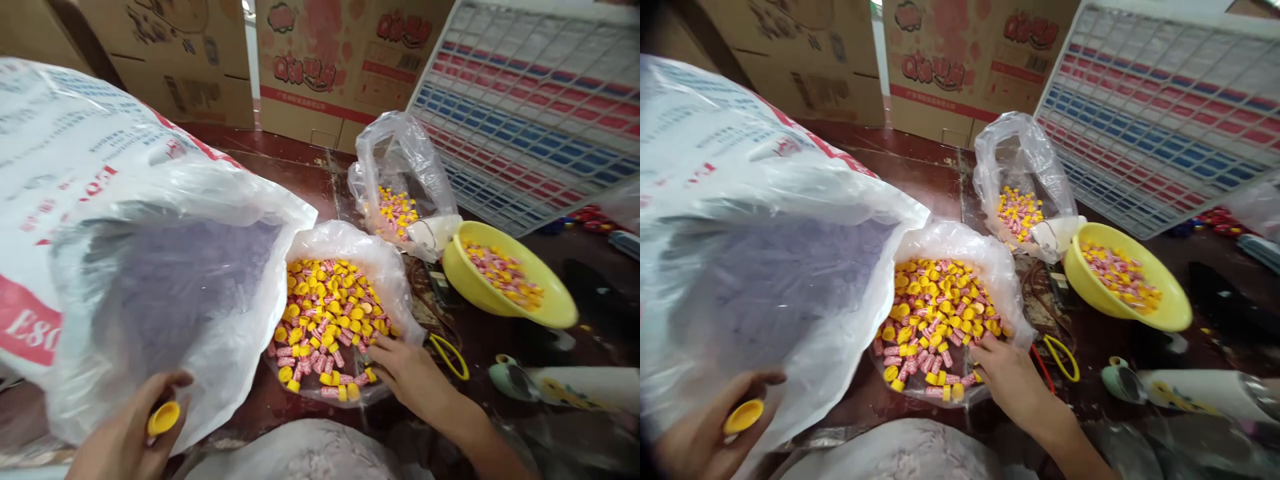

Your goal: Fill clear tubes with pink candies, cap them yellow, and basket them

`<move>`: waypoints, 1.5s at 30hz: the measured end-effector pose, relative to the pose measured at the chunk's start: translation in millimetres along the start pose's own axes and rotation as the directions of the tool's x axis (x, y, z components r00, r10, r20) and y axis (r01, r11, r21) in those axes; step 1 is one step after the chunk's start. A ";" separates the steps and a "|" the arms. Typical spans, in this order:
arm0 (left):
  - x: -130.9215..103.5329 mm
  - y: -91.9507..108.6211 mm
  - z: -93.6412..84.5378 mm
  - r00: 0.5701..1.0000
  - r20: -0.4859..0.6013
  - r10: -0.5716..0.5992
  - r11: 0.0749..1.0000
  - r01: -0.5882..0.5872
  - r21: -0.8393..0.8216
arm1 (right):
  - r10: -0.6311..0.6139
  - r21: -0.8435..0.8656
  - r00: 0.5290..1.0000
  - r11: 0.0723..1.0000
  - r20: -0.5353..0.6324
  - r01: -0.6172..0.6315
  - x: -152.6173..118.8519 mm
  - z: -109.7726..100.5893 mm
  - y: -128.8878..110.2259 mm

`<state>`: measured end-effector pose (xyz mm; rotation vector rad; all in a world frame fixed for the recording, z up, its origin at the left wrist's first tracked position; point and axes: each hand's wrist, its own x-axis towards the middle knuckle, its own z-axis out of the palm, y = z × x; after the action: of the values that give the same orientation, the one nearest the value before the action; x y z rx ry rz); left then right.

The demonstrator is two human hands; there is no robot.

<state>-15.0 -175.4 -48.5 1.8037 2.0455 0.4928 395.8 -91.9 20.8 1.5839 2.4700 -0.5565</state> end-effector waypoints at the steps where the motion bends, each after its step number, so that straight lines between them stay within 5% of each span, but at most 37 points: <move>1: 8.1 0.6 -6.6 0.999 0.013 -0.031 0.996 0.030 0.083 | -0.022 -0.042 0.999 0.999 0.039 0.024 -2.0 5.1 3.2; 5: 45.7 39.4 -21.0 0.993 0.055 -0.104 0.891 0.068 0.448 | -0.040 -0.092 0.993 0.995 0.111 0.051 1.1 28.2 -2.4; 10: 83.3 82.9 -13.5 0.998 0.033 -0.044 0.828 0.017 0.561 | -0.036 -0.020 0.999 0.999 0.009 0.036 5.9 36.5 -8.8; 16: 100.3 87.3 -12.7 0.999 0.010 -0.030 0.811 0.019 0.584 | 0.012 0.441 0.980 0.894 -0.200 0.079 8.1 33.7 -0.2; 20: 95.6 81.6 -16.1 0.999 0.034 -0.019 0.832 -0.003 0.555 | 0.142 0.673 0.975 0.739 -0.172 0.011 12.8 34.1 5.6; 25: 79.1 61.1 -18.7 0.995 0.098 -0.011 0.916 -0.029 0.399 | 0.095 0.955 0.995 0.293 0.024 -0.051 16.4 27.8 2.4; 28: 62.2 57.3 -16.0 0.985 0.174 0.023 0.999 -0.030 0.042 | -0.013 0.996 1.000 0.081 0.026 -0.025 21.6 21.6 -13.6; 30: 49.3 64.4 -13.7 0.968 0.239 0.075 0.956 -0.002 -0.293 | -0.038 1.000 0.999 -0.001 0.007 -0.007 27.3 19.1 -29.5; 32: 37.6 77.1 -12.9 0.931 0.342 0.130 0.846 0.076 -0.528 | -0.062 0.999 0.998 -0.053 -0.004 0.001 33.6 17.8 -46.5; 35: 26.0 95.5 -14.4 0.862 0.468 0.194 0.742 0.183 -0.645 | -0.128 0.992 0.992 -0.125 0.004 -0.021 41.7 16.1 -68.1; 39: 19.1 103.4 -14.4 0.859 0.447 0.248 0.782 0.095 -0.616 | -0.191 0.983 0.981 -0.170 0.033 -0.066 48.3 14.0 -81.7; 45: 7.1 102.6 -10.7 0.862 0.442 0.250 0.879 -0.011 -0.477 | -0.262 0.990 0.959 -0.060 0.109 -0.129 50.6 11.9 -79.8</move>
<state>67.6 -156.2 10.8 1.5750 1.3231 0.4495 301.4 -83.5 11.4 1.2819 1.6112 -2.9604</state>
